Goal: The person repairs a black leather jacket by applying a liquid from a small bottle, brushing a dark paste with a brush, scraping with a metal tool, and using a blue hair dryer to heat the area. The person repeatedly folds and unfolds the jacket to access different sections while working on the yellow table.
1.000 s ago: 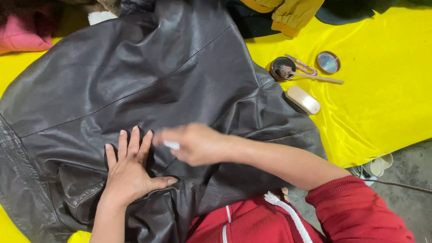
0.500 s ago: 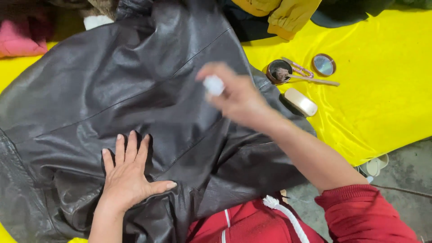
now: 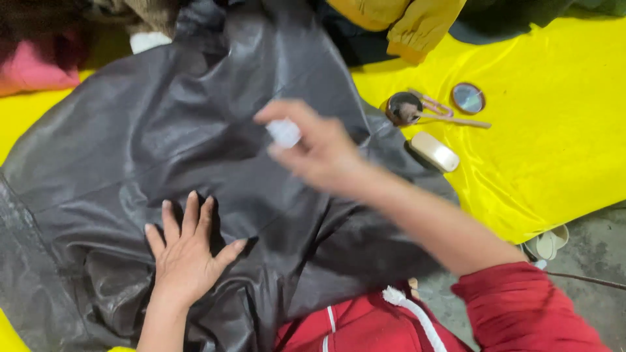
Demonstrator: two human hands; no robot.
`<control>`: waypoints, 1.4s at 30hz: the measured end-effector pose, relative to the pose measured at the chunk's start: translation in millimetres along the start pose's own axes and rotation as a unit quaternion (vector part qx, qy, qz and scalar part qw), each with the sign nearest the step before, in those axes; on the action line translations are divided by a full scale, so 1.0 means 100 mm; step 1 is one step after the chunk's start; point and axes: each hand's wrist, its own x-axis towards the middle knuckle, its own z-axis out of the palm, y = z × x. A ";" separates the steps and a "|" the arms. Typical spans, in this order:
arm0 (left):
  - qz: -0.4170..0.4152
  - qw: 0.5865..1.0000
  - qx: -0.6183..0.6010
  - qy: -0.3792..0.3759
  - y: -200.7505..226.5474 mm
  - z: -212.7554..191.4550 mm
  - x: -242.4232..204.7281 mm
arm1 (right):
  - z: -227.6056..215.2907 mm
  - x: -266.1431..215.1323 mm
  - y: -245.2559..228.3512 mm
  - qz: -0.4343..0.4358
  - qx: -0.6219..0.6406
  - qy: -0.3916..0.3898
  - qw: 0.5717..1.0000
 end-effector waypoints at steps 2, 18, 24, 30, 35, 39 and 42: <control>-0.031 0.998 0.050 -0.022 -0.01 0.05 -0.01 | 0.46 -0.04 0.17 -0.106 -0.068 -0.128 0.984; -0.061 0.995 -0.014 0.078 -0.06 0.11 -0.09 | 0.53 0.05 0.01 -0.047 0.117 -0.049 0.991; 0.206 0.956 0.148 0.148 0.30 0.27 0.09 | 0.18 -0.21 0.46 0.123 0.287 0.048 0.949; 0.319 0.943 0.060 -0.071 0.43 0.27 0.35 | 0.26 -0.28 0.80 0.299 0.355 0.119 0.878; 0.004 0.980 0.144 -0.135 0.10 -0.14 0.10 | 0.27 -0.35 0.77 0.288 0.359 0.095 0.883; 0.179 0.976 0.110 0.059 0.58 0.00 0.14 | 0.30 -0.38 0.86 0.258 0.367 0.094 0.889; 0.262 0.951 0.040 -0.161 0.86 0.04 0.08 | 0.27 -0.38 0.88 0.235 0.411 0.107 0.874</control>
